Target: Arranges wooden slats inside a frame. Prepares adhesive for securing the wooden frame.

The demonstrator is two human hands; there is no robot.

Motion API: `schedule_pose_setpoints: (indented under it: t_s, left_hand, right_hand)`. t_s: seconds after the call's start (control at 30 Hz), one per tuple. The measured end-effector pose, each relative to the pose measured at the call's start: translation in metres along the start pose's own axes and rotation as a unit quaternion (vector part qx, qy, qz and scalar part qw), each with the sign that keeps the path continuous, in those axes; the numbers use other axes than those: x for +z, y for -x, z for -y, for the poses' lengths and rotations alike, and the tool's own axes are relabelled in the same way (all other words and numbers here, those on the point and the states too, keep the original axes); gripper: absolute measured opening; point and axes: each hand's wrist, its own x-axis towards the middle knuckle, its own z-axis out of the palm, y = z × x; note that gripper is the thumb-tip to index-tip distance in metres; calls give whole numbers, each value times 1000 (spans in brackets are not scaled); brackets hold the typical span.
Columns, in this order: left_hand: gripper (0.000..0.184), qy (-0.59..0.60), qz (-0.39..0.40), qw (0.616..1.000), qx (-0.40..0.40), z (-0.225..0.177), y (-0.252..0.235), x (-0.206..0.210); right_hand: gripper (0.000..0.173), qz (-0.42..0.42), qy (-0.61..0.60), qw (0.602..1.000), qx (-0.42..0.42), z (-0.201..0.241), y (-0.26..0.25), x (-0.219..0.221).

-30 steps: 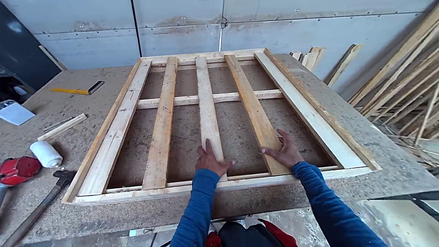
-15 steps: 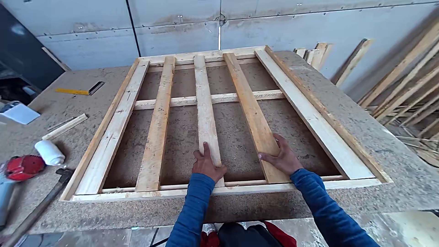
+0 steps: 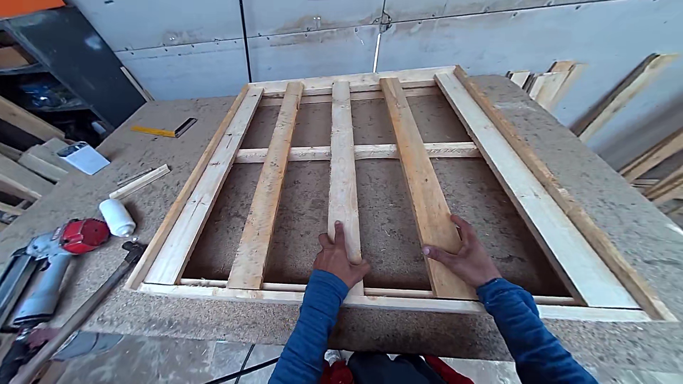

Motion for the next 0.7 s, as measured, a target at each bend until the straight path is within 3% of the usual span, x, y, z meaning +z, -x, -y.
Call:
schedule_pose_setpoints:
  t_s: [0.37,0.53,0.7]
  left_hand:
    - [128,-37,-40,998,11,-5,-21,20]
    - [128,-62,-81,995,21,-5,-26,26]
    - [132,-81,-102,991,32,-2,-29,31]
  right_hand:
    - [126,-7,34,999,14,2,-4,-2]
    - [131,-9,240,969,60,36,6,0]
    - [117,4,278,953,121,53,7,9]
